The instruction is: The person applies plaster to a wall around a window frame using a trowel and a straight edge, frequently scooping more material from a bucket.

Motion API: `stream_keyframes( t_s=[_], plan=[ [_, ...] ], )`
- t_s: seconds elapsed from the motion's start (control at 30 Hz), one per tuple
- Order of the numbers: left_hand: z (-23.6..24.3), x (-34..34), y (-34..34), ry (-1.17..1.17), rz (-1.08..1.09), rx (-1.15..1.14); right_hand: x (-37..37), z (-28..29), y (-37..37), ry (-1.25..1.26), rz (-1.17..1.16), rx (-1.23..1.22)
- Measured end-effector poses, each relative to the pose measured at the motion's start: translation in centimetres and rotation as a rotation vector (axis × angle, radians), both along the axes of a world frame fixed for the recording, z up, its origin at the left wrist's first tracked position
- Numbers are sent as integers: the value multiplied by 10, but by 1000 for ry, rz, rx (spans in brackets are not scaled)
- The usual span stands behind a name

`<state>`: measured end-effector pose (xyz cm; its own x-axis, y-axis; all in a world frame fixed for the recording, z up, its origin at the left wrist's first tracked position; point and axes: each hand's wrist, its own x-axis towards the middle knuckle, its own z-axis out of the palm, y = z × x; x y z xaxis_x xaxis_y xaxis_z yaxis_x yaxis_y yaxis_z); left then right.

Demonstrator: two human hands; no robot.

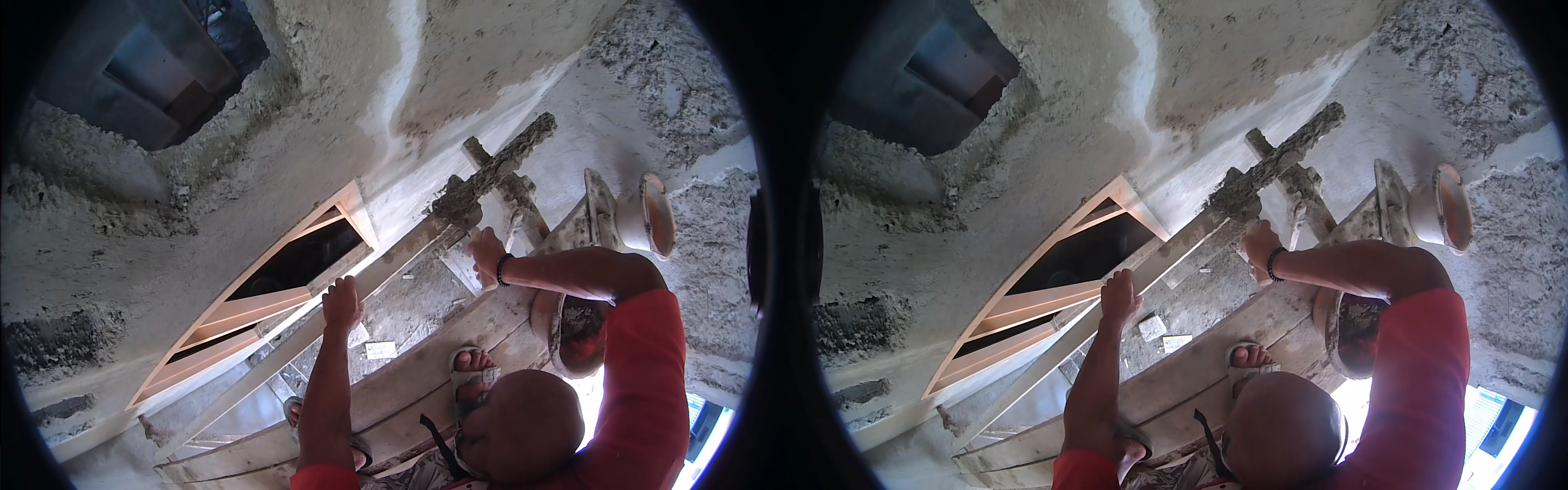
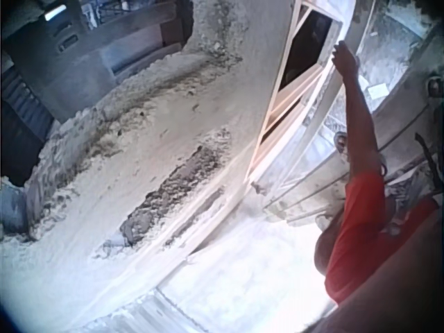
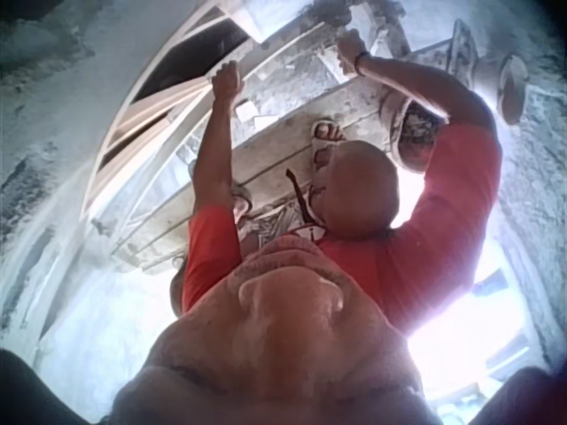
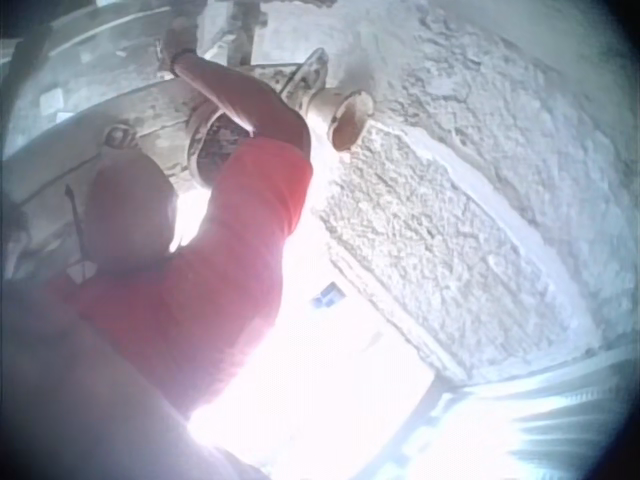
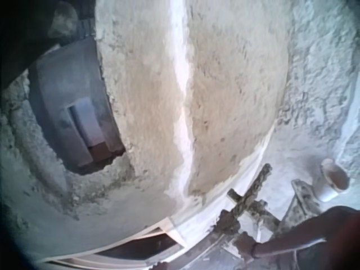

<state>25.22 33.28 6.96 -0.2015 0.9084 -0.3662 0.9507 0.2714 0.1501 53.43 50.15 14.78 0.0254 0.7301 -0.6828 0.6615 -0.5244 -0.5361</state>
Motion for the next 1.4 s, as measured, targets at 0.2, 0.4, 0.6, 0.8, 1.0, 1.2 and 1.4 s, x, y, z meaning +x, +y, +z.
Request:
stream_keyframes(
  t_s=[0.2,0.4,0.6,0.8,1.0,1.2,1.4],
  plan=[
    [-1,-1,0,3,-8,7,14,-1,11,-41,71,120],
    [-7,-2,-4,-9,-25,66,26,50,14,122,-14,187],
    [-7,-4,-5,-25,-44,66,69,151,-24,475,-189,158],
    [-3,-3,-4,-58,-27,96,160,204,-137,504,-134,382],
    [1,-3,-4,-68,-32,74,214,188,-218,881,-921,-57],
    [-1,-2,-6,-54,-35,97,168,209,-131,369,-295,108],
    [0,-1,-5,-29,-33,123,20,124,-37,241,299,-223]
  ],
)
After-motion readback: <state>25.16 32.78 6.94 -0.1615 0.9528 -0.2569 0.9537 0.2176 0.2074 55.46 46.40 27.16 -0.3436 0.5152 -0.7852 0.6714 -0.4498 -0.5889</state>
